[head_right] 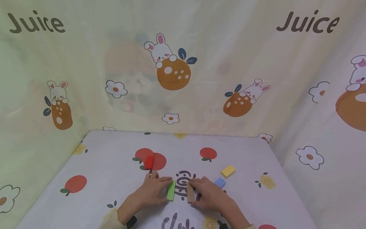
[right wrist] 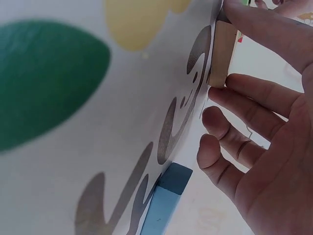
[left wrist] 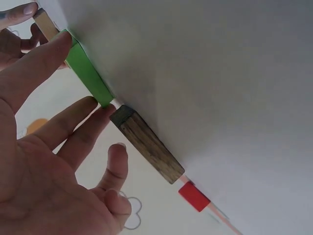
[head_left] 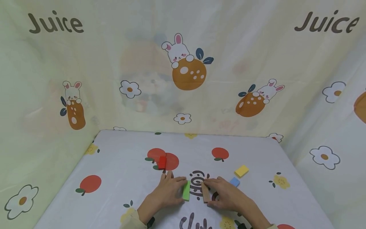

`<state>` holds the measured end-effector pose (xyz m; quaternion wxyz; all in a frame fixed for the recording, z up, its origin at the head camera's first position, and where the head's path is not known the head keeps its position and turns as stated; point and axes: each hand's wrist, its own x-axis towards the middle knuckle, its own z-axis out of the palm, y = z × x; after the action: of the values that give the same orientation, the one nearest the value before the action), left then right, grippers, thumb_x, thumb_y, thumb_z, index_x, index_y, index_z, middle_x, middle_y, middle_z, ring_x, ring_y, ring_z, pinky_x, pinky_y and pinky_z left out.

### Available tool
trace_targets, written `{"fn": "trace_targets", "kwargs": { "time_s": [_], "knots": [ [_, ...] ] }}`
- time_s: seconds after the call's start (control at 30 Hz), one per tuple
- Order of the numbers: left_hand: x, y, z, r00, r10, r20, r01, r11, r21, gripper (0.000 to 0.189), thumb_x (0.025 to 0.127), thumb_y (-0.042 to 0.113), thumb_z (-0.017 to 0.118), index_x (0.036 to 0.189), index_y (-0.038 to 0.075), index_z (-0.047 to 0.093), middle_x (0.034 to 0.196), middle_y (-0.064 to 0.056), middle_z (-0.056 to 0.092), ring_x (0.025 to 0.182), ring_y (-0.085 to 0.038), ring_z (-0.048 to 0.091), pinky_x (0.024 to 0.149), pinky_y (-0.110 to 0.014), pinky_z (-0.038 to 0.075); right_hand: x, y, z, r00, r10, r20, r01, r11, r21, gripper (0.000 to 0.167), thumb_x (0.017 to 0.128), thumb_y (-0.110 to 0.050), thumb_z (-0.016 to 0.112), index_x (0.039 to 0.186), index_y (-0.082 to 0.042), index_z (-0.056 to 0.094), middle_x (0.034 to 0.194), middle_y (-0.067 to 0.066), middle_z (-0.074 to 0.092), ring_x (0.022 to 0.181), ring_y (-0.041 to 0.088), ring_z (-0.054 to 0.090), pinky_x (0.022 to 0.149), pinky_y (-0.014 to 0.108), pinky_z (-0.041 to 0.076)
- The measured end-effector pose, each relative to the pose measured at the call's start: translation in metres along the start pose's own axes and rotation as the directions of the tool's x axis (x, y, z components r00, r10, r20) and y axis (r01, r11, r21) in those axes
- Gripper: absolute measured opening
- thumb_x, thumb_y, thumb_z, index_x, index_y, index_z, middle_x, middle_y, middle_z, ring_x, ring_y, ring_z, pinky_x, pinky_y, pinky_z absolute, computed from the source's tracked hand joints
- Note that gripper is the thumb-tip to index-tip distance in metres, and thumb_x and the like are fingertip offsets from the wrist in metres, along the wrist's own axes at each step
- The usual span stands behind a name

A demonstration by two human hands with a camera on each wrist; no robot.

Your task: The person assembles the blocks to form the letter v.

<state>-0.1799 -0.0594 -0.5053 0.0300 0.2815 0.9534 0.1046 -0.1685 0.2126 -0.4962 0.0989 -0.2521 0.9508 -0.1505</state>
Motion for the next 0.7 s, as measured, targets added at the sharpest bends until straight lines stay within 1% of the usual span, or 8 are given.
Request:
{"fn": "trace_targets", "kwargs": {
  "time_s": [0.33, 0.5, 0.6, 0.7],
  "knots": [
    [0.0006, 0.0001, 0.0012, 1.000, -0.008, -0.005, 0.008, 1.000, -0.014, 0.065, 0.077, 0.040, 0.090, 0.138, 0.026, 0.071, 0.144, 0.009, 0.070, 0.100, -0.015, 0.041, 0.078, -0.030, 0.029, 0.0020, 0.0018, 0.0007, 1.000, -0.014, -0.020, 0.014, 1.000, -0.011, 0.074, 0.081, -0.048, 0.090, 0.145, -0.018, 0.066, 0.146, -0.003, 0.069, 0.126, 0.021, 0.064, 0.107, 0.045, 0.056],
    [-0.0001, 0.0003, 0.0020, 1.000, -0.018, -0.003, 0.018, 1.000, -0.021, 0.065, 0.077, 0.040, 0.091, 0.138, 0.026, 0.071, 0.143, 0.010, 0.070, 0.099, -0.015, 0.041, 0.078, -0.030, 0.028, 0.0036, 0.0017, 0.0021, 1.000, -0.008, -0.027, 0.008, 1.000, -0.014, 0.074, 0.079, -0.048, 0.091, 0.143, -0.019, 0.068, 0.143, -0.006, 0.071, 0.116, 0.013, 0.063, 0.099, 0.036, 0.058],
    [-0.0002, 0.0006, 0.0017, 1.000, -0.022, -0.004, 0.022, 0.999, -0.026, 0.066, 0.077, 0.040, 0.092, 0.138, 0.026, 0.071, 0.143, 0.010, 0.070, 0.101, -0.017, 0.043, 0.079, -0.031, 0.029, 0.0046, 0.0018, 0.0021, 1.000, 0.000, -0.025, 0.000, 1.000, -0.011, 0.074, 0.078, -0.048, 0.092, 0.142, -0.019, 0.068, 0.142, -0.006, 0.071, 0.109, 0.009, 0.060, 0.092, 0.031, 0.057],
    [0.0000, 0.0018, 0.0011, 1.000, -0.029, -0.003, 0.029, 0.999, -0.042, 0.066, 0.077, 0.040, 0.092, 0.138, 0.026, 0.071, 0.143, 0.009, 0.070, 0.101, -0.017, 0.043, 0.079, -0.032, 0.029, 0.0047, 0.0020, 0.0016, 1.000, 0.004, -0.021, -0.004, 1.000, -0.010, 0.074, 0.078, -0.048, 0.092, 0.142, -0.019, 0.069, 0.141, -0.006, 0.072, 0.107, 0.007, 0.058, 0.088, 0.028, 0.056]
  ]
}}
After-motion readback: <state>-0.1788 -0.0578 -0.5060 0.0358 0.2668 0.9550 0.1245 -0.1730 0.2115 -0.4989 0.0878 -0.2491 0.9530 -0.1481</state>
